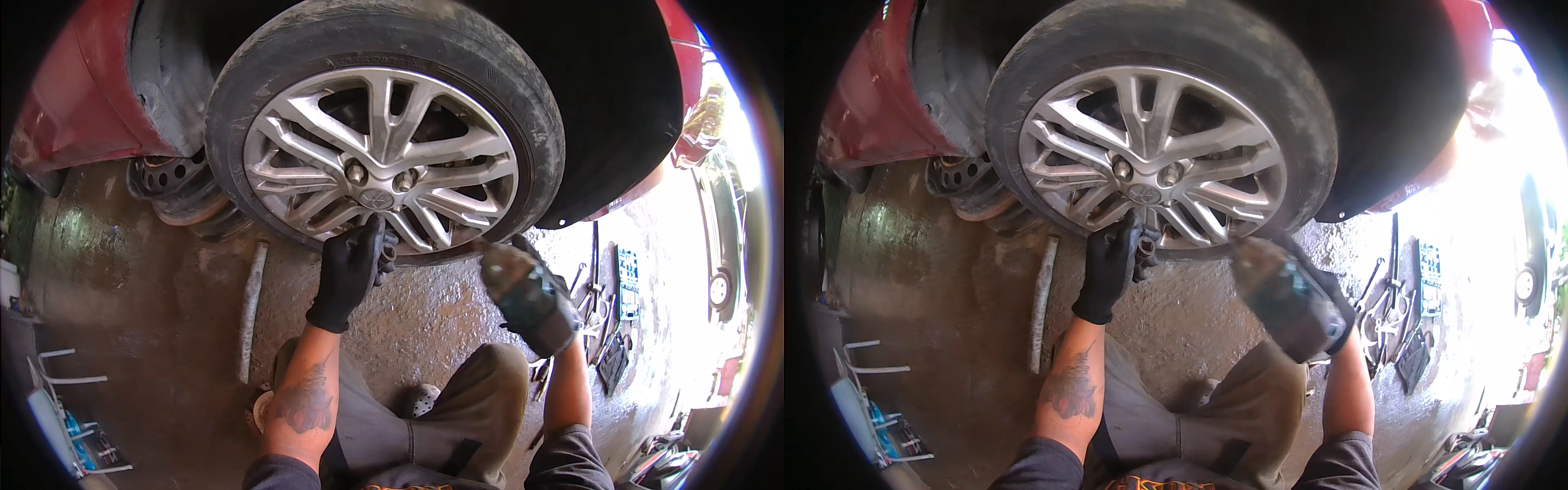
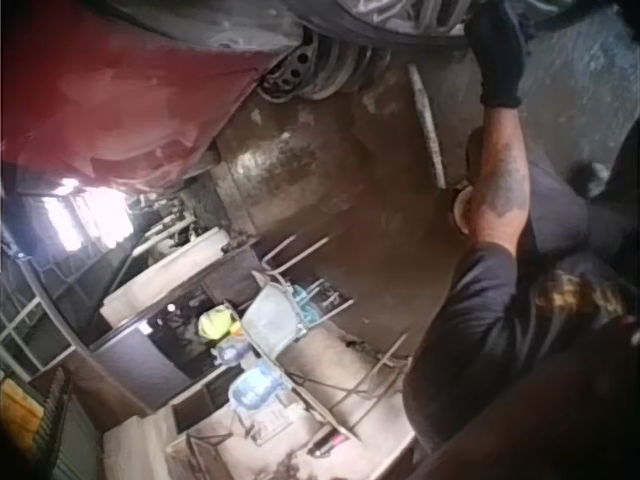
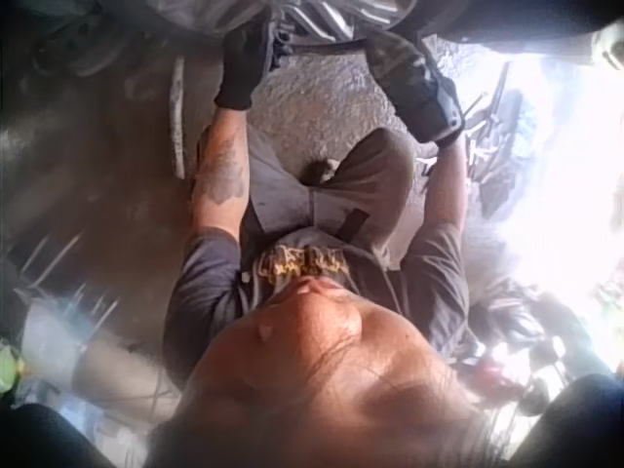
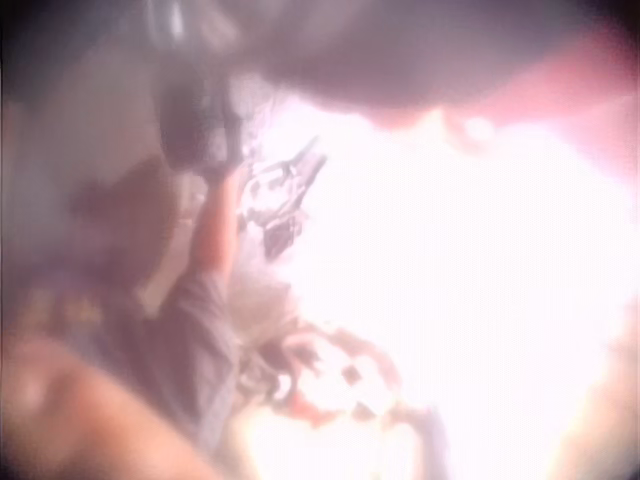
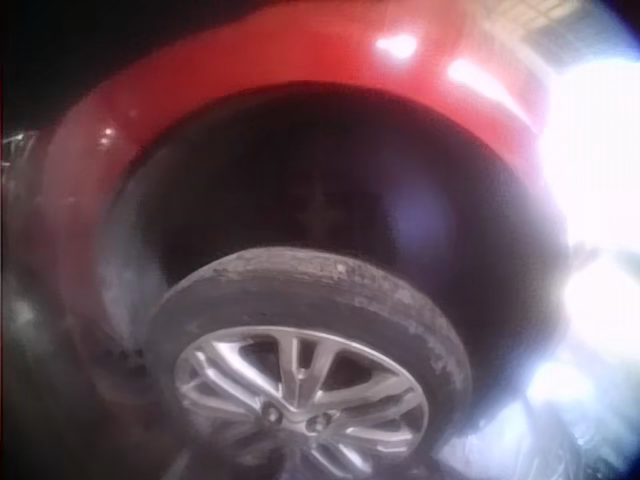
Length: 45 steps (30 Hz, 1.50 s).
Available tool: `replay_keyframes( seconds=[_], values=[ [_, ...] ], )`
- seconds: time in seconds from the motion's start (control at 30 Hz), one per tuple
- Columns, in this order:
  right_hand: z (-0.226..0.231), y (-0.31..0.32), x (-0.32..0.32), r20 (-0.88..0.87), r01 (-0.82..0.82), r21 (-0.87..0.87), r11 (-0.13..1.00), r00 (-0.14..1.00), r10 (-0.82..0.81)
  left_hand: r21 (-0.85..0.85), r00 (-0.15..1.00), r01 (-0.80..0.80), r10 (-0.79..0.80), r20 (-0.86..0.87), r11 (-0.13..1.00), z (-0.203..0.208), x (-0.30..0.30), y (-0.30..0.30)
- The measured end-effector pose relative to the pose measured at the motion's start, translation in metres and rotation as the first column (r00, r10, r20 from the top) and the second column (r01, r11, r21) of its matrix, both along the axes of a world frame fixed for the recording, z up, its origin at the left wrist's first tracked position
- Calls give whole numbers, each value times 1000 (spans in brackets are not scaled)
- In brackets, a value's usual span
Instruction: The person mounts a car wheel onto the hub of a red sedan, hand-tightens the lug nuts, and then uses a cordless impact wrench to secure them. The task is performed in a garage setting with tools scattered on the floor.
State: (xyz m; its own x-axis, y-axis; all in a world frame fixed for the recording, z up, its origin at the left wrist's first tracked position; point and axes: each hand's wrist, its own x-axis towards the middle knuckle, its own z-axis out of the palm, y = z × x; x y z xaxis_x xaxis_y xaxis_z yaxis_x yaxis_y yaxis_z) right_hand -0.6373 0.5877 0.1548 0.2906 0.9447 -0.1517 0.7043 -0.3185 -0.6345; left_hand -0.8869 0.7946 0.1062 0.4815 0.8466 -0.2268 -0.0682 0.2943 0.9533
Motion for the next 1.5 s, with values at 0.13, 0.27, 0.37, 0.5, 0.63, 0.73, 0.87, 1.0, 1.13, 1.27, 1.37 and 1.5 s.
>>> replay_keyframes(
  seconds=[0.13, 0.27, 0.37, 0.5, 0.63, 0.73, 0.87, 1.0, 1.13, 1.27, 1.37, 1.5],
  values=[
    [10, 43, -20, -45, -281, 212, 936, 954, 296, 13, 997, -49, 48, 55, 999, 2, 5, 3],
    [-9, 60, -33, -187, -271, 132, 954, 938, 292, 128, 975, -189, 170, 144, 974, -5, 0, 15],
    [-32, 71, -45, -244, -249, 153, 956, 928, 281, 220, 959, -247, 205, 194, 944, -13, -2, 23],
    [-38, 78, -44, -19, -460, 197, 865, 881, 473, 422, 981, -194, 176, 82, 885, -27, -21, 31],
    [-30, 84, -47, -50, -495, 292, 819, 847, 530, 486, 999, -37, 47, -8, 873, -19, -29, 27],
    [-33, 91, -45, -1, -597, 350, 722, 770, 637, 568, 995, -13, 69, -76, 823, -15, -25, 21],
    [-26, 99, -54, 108, -653, 299, 696, 748, 655, 859, 953, 68, 222, -207, 508, -4, -24, 22],
    [-60, 85, -58, -696, -299, 50, 953, 674, 248, 930, 922, 15, 355, -155, 367, -4, -13, 24],
    [-59, 101, -60, 96, -584, 416, 697, 791, 604, 616, 947, 157, 60, -317, 772, -27, -15, 33],
    [-41, 97, -55, 87, -740, -107, 664, 658, 748, -160, 718, 438, -452, -530, 885, 3, -16, 23],
    [-55, 93, -48, -22, -698, 80, 712, 713, 701, 133, 823, 418, -312, -474, 899, -21, -16, 21],
    [-91, 78, -45, -492, -494, 131, 860, 720, 489, 765, 916, 93, 247, -317, 637, -20, 0, 17]
  ],
)
